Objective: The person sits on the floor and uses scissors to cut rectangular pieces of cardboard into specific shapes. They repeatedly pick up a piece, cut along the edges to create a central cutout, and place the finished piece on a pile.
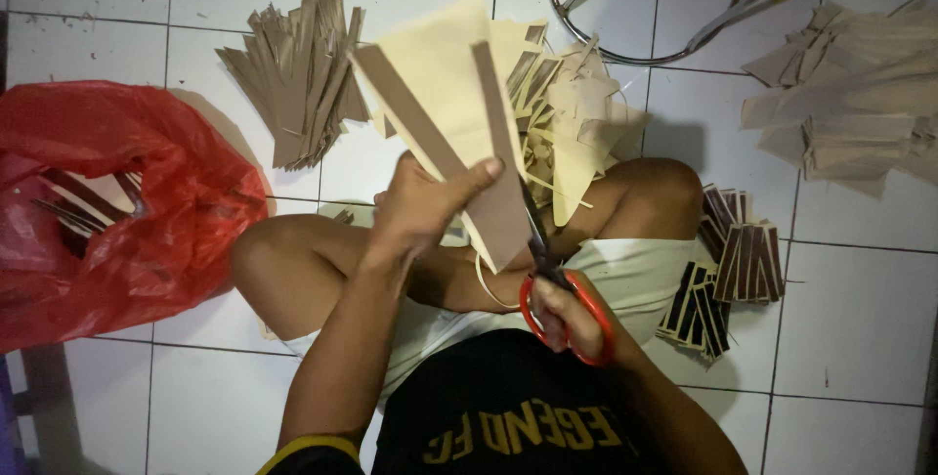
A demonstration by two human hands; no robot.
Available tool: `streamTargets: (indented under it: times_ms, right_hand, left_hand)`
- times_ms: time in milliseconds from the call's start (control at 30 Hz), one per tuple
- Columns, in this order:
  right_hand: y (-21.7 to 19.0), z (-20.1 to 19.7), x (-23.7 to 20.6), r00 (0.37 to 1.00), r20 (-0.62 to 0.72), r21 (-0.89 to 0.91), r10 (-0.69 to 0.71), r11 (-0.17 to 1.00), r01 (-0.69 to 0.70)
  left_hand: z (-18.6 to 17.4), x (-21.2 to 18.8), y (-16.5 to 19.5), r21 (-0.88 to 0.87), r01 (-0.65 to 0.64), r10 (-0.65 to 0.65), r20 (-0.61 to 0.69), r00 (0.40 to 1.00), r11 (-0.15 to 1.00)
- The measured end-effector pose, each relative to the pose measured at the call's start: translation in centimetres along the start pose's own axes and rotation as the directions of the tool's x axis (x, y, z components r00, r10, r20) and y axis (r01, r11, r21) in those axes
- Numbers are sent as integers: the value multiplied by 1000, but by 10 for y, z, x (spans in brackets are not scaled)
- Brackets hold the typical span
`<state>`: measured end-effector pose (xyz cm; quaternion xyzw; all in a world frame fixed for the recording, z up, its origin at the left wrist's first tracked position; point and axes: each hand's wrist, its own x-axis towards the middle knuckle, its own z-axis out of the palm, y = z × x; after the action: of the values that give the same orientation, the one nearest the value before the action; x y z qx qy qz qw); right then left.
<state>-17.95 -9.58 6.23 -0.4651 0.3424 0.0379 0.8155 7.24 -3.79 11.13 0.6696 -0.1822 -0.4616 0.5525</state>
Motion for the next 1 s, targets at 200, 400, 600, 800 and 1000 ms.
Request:
streamTargets:
  times_ms: [200,400,600,800,1000]
  right_hand:
    - [-19,-4,9,958,169,-51,-233,968,245]
    - [-5,-1,6,997,-21,-18,-69,997,69]
    - [-6,2,10,988,-11,-29,-154,988,154]
    - [-19,-1,13,977,21,24,-210,977,210]
    - [-11,-1,11,986,-43,61,-161,985,164]
  left_hand:
    - [4,-5,2,176,-48,39,53,998,983]
    - [5,-1,-8,94,6,-8,19,1000,996]
    - [13,-1,-12,-26,-89,91,76,993,996]
    - [13,-7,-11,70,-40,31,122,992,997]
    - [14,-7,-17,-62,-72,83,200,976,995]
